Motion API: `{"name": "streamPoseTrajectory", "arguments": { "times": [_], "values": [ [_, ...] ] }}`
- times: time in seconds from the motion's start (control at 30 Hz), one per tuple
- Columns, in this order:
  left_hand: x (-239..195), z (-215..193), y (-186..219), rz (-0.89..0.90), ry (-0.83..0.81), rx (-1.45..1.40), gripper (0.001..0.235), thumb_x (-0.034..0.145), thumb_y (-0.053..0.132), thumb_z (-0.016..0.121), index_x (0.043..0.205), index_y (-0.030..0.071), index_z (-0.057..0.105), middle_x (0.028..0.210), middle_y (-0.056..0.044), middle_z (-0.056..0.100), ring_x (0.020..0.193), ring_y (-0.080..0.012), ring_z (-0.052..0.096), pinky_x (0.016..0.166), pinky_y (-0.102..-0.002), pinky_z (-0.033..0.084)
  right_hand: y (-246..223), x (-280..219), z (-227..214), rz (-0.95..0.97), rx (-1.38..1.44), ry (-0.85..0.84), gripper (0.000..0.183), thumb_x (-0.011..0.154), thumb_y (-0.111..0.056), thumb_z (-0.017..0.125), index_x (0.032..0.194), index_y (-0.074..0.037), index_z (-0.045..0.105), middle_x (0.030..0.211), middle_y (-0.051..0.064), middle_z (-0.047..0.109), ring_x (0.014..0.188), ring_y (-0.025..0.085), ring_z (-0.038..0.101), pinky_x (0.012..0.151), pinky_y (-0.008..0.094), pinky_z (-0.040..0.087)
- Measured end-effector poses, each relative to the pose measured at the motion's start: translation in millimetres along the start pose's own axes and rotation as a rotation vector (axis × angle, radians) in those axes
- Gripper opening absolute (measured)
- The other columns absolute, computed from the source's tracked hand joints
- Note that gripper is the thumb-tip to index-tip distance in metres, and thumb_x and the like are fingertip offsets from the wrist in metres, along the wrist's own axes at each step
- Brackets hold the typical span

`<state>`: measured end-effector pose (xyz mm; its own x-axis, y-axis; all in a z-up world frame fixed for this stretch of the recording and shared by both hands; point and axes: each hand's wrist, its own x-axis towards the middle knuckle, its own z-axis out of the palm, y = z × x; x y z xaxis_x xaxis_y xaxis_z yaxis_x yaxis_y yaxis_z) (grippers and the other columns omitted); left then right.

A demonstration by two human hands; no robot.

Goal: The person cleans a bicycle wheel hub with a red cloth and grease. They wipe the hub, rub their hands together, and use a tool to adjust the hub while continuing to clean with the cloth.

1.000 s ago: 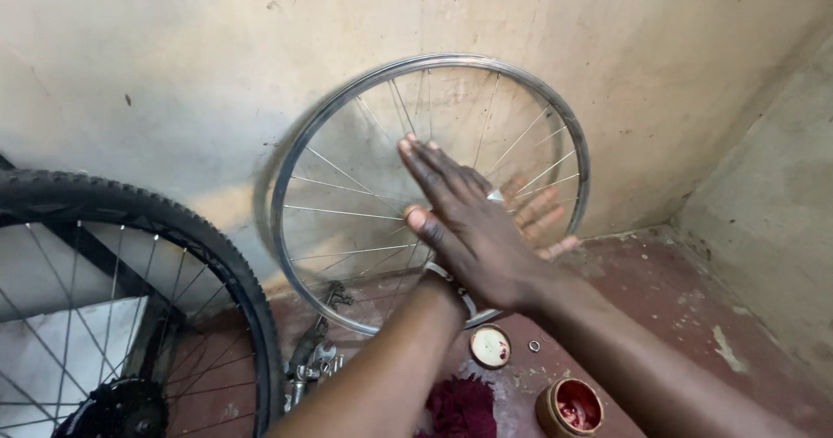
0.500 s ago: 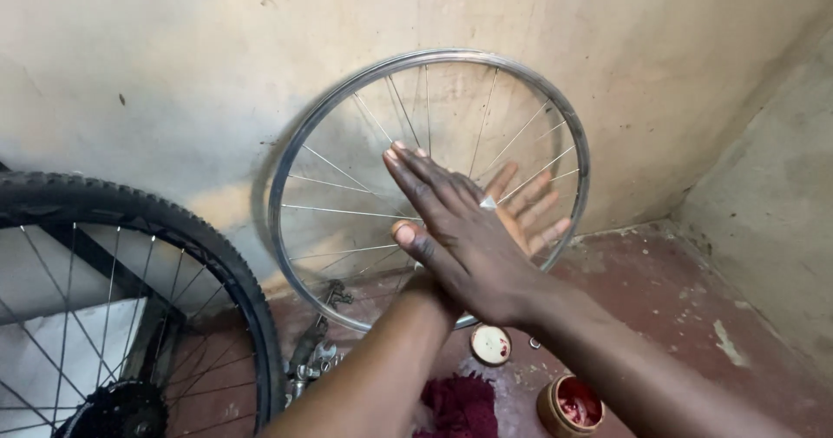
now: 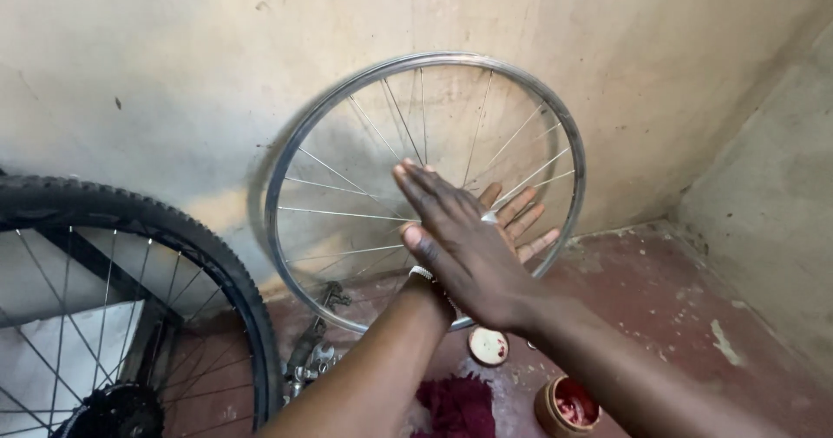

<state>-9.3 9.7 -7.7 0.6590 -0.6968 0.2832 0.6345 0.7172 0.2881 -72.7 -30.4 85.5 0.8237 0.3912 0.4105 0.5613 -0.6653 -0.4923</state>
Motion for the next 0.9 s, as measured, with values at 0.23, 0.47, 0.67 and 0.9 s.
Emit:
{"name": "streamPoseTrajectory", "arguments": {
  "times": [0.23,0.47,0.67,0.9],
  "values": [
    [8,-49,-22,-0.238,-0.153,-0.064,0.094,0.09,0.089,0.004,0.165,0.031,0.008,0.171,-0.017,0.007,0.156,-0.0323,0.011,0.123,-0.069,0.011,-2,1,-4,0.088,0.13,0.028,0.069,0.109,-0.046,0.025,0.163,-0.003,0.019,0.164,0.036,0.022,0.149,0.059,0.015,0.117,0.074,0.005],
    [22,-48,-9,-0.108,-0.055,-0.003,0.091,0.086,0.093,0.013,0.16,0.041,0.023,0.172,-0.011,0.008,0.157,-0.0364,0.009,0.123,-0.063,0.004,11,0,-7,-0.025,-0.057,0.053,0.062,0.11,-0.04,0.033,0.163,-0.006,0.026,0.163,0.03,0.029,0.15,0.053,0.023,0.118,0.067,0.016],
    [20,-34,-12,-0.029,0.072,-0.059,0.077,0.098,0.081,0.025,0.159,0.035,0.025,0.169,-0.016,0.024,0.156,-0.04,0.021,0.119,-0.07,0.019,-12,2,-2,-0.126,-0.064,0.025,0.062,0.111,-0.039,0.035,0.162,-0.005,0.027,0.162,0.027,0.032,0.15,0.051,0.026,0.117,0.065,0.019],
    [16,19,-20,-0.173,0.227,-0.211,0.096,0.084,0.091,0.04,0.161,0.037,0.02,0.17,-0.019,0.013,0.158,-0.0368,0.012,0.118,-0.073,0.009,9,2,-16,-0.063,-0.132,0.092,0.062,0.111,-0.041,0.037,0.162,-0.006,0.03,0.165,0.026,0.03,0.152,0.052,0.021,0.119,0.065,0.017]
  ]
}}
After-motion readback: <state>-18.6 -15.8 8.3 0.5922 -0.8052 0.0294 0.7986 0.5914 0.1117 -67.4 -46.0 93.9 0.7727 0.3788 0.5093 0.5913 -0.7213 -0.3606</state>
